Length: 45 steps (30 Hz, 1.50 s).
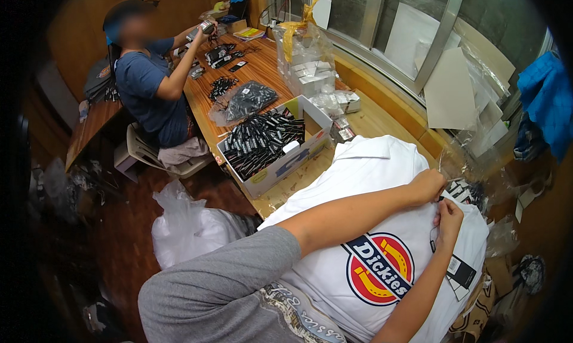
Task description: The person attaches small black tags to a stack of white t-shirts using a stapler. They repeatedly pick up a shirt, staple the tag near the collar, and place it back on the pile. Another person is visible in the background working at a separate table.
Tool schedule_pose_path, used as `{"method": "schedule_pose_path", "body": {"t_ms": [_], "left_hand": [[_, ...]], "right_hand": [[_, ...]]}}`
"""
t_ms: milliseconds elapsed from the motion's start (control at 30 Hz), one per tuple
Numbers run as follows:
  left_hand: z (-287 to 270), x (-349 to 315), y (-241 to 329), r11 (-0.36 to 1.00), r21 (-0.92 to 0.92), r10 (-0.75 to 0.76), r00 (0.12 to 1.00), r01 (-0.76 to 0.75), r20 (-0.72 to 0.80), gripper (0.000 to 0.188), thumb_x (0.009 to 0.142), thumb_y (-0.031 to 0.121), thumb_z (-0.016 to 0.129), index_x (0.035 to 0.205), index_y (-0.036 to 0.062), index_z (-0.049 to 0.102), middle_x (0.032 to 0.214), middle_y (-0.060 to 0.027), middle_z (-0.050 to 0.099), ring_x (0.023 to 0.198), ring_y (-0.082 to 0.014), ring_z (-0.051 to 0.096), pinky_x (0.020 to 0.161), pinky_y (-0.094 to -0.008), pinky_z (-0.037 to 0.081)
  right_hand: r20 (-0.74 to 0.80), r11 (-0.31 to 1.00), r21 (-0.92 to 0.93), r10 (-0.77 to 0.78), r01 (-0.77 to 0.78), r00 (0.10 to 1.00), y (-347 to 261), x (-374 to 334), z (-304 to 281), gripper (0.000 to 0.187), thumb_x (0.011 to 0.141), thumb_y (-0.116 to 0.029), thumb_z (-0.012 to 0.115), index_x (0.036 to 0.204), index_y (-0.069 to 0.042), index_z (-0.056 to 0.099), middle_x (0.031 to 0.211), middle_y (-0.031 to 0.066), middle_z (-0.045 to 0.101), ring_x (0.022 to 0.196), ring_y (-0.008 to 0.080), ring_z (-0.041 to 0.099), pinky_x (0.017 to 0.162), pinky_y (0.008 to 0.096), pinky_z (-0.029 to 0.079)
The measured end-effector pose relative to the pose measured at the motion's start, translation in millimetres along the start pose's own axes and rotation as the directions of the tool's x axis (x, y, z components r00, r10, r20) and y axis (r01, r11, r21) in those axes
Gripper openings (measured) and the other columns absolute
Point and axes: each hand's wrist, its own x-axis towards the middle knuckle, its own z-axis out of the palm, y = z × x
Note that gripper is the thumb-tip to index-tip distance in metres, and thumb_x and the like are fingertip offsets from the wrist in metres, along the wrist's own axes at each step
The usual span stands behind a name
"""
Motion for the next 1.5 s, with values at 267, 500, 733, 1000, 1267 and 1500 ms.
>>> {"method": "schedule_pose_path", "body": {"t_ms": [267,500,733,1000,1267,1500], "left_hand": [[-10.5,-3.0,6.2,0.994,-0.106,0.001,1.000,-0.001,-0.004,0.004,0.052,0.008,0.058,0.051,0.0059,0.055,0.053,-0.0128,0.055,0.052,-0.0282,0.054,0.048,-0.0343,0.042],[3.2,1.3,-5.9,0.937,-0.278,-0.232,0.972,0.213,-0.038,0.004,0.055,0.004,0.058,0.058,0.0044,0.060,0.057,-0.0136,0.057,0.054,-0.0248,0.057,0.051,-0.0317,0.044],[-11.3,-3.5,3.5,0.905,-0.309,-0.287,0.956,0.293,0.065,0.001,0.055,0.003,0.060,0.056,0.0033,0.060,0.059,-0.0132,0.058,0.059,-0.0248,0.059,0.054,-0.0329,0.046],[-8.7,-3.6,0.3,0.903,-0.367,-0.215,0.975,0.222,0.059,0.013,0.051,-0.002,0.063,0.063,0.0026,0.061,0.063,-0.0111,0.059,0.058,-0.0208,0.058,0.054,-0.0290,0.045],[-7.6,-3.6,1.6,0.900,-0.320,-0.314,0.950,0.295,-0.007,0.009,0.048,0.004,0.066,0.053,0.0021,0.059,0.056,-0.0118,0.057,0.056,-0.0236,0.058,0.053,-0.0313,0.045],[-22.6,-9.6,18.3,0.914,-0.234,-0.332,0.942,0.332,0.040,0.014,0.056,0.012,0.066,0.059,0.0000,0.059,0.062,-0.0152,0.058,0.061,-0.0281,0.058,0.056,-0.0334,0.046]], "right_hand": [[0.325,0.924,0.277,0.169,-0.265,0.930,-5.1,-8.2,1.7,0.005,0.079,-0.014,0.052,0.080,-0.011,0.048,0.051,-0.0033,0.042,0.036,0.0059,0.036,0.034,0.0172,0.029],[0.240,0.884,0.366,0.211,-0.289,0.948,1.2,-0.7,-9.3,0.013,0.079,-0.018,0.052,0.072,-0.014,0.042,0.048,-0.0051,0.038,0.036,0.0055,0.034,0.035,0.0180,0.028],[0.226,0.911,0.319,0.194,-0.261,0.955,-5.6,-7.7,-0.2,0.013,0.078,-0.013,0.052,0.068,-0.009,0.045,0.048,-0.0022,0.040,0.035,0.0060,0.035,0.032,0.0183,0.029],[0.091,0.894,0.381,0.218,-0.236,0.972,-5.0,-3.7,-1.3,0.010,0.077,-0.016,0.055,0.074,-0.008,0.049,0.050,-0.0035,0.041,0.036,0.0063,0.036,0.033,0.0182,0.028],[0.172,0.873,0.419,0.194,-0.250,0.966,-5.6,-5.3,0.6,0.013,0.077,-0.019,0.056,0.077,-0.007,0.052,0.051,-0.0034,0.041,0.037,0.0062,0.036,0.033,0.0179,0.028],[0.091,0.966,0.219,0.119,-0.136,0.989,-0.2,-2.7,3.8,0.011,0.074,-0.014,0.059,0.074,-0.005,0.053,0.051,-0.0031,0.043,0.036,0.0055,0.037,0.033,0.0174,0.030]]}}
